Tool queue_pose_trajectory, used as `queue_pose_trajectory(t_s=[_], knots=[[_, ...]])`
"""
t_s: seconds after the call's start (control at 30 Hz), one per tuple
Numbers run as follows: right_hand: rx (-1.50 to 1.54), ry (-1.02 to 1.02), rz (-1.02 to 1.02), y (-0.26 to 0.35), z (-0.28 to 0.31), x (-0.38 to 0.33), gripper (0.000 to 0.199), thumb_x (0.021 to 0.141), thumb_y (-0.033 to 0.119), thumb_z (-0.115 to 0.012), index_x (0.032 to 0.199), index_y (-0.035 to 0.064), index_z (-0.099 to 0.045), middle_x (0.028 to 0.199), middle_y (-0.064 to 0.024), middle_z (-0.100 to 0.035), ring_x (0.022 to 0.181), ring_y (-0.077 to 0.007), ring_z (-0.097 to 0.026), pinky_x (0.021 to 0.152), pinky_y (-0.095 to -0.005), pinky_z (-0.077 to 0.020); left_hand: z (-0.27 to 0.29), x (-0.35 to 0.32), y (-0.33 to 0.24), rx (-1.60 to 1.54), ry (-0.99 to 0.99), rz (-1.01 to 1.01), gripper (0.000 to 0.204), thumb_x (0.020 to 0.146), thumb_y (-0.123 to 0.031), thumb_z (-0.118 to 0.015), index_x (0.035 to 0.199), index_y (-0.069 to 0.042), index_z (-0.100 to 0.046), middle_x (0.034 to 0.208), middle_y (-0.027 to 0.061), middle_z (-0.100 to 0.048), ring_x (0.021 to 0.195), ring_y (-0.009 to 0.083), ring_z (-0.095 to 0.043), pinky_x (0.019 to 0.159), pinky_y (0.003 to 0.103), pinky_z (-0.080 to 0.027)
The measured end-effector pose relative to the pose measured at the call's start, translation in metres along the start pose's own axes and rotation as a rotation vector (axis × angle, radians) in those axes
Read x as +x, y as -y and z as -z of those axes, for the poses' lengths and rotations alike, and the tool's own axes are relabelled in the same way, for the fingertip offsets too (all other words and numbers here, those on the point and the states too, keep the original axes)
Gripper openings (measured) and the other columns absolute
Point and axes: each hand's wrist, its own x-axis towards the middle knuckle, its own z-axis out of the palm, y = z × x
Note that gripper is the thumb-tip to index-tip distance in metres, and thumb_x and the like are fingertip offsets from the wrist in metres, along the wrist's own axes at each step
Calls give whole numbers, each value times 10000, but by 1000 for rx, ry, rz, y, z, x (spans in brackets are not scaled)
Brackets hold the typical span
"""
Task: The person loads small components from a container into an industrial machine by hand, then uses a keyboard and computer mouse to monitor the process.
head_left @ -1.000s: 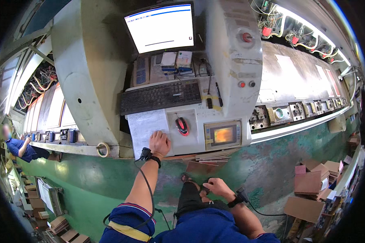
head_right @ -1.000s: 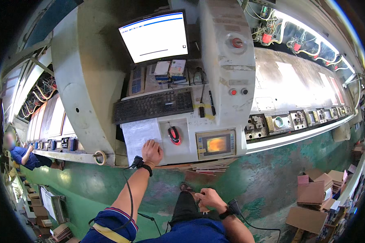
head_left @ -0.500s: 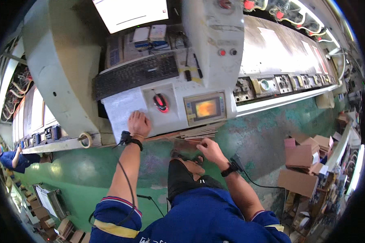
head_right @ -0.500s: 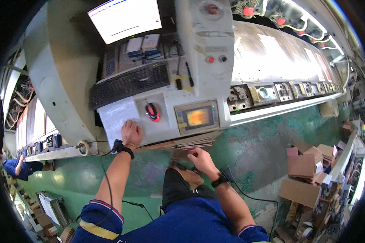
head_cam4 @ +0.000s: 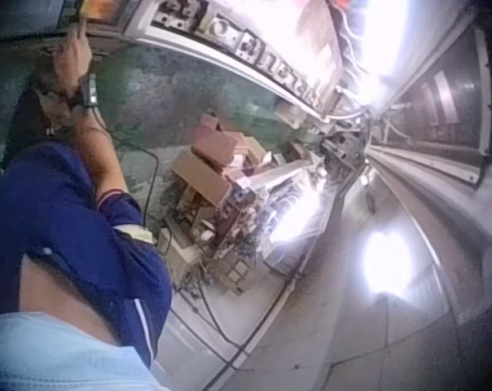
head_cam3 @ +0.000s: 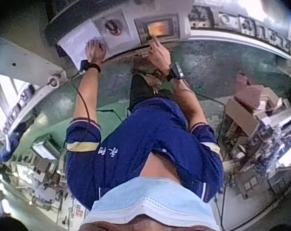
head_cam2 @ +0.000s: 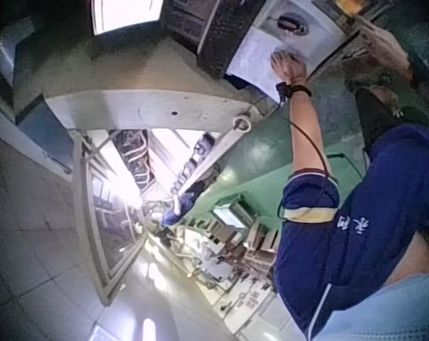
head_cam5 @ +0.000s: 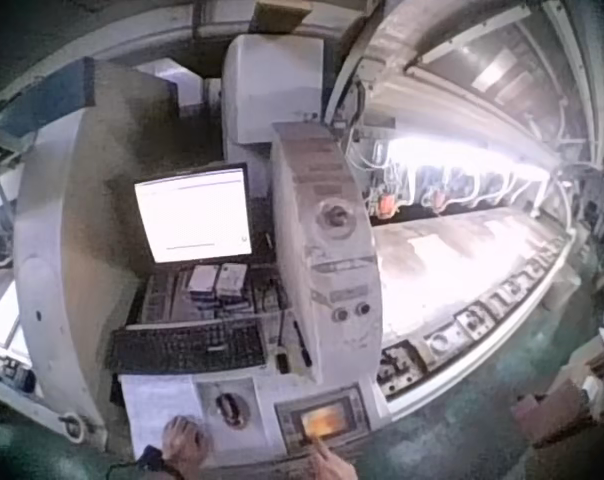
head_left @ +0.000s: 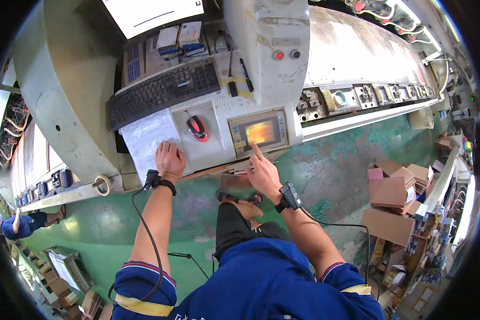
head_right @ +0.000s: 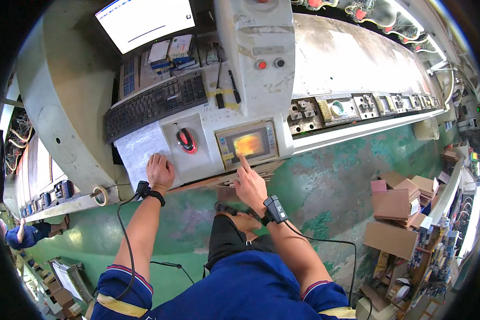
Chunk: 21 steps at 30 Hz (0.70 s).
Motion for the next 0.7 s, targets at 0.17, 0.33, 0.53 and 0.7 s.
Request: queue_pose_trajectory(t_s=[0.17, 0.33, 0.53, 0.7], knots=[[16, -82, 95, -4, -10, 3, 185, 826, 121, -682, 884, 15, -543, 1547, -152, -444, 922, -405, -658, 750, -509, -549, 3, -7, 18, -66, 45, -17, 115, 717, -112, -653, 771, -61, -565, 862, 142, -547, 856, 354, -559, 726, 484, -464], [-37, 53, 4, 10, 4, 1, 174, 849, 139, -696, 903, 12, -591, 1540, -139, -456, 948, -417, -659, 774, -480, -543, -6, -4, 8, -11, -49, 33, 121, 699, -141, -646, 751, -68, -565, 851, 139, -542, 845, 354, -556, 713, 490, -461], [139, 172, 55, 18, 0, -28, 183, 868, 172, -690, 901, 19, -596, 1048, -186, -693, 859, -413, -648, 722, -474, -531, 1, -2, 7, -14, -58, 24, 127, 708, -148, -647, 755, -70, -557, 840, 123, -535, 836, 338, -555, 706, 474, -460], [113, 462, 12, -1, -24, -88, 217, 881, 232, -676, 878, 15, -665, 901, -216, -669, 888, -415, -649, 761, -486, -529, 3, -4, 9, -9, -62, 43, 137, 720, -157, -649, 798, -74, -572, 868, 119, -550, 868, 331, -563, 725, 474, -471]])
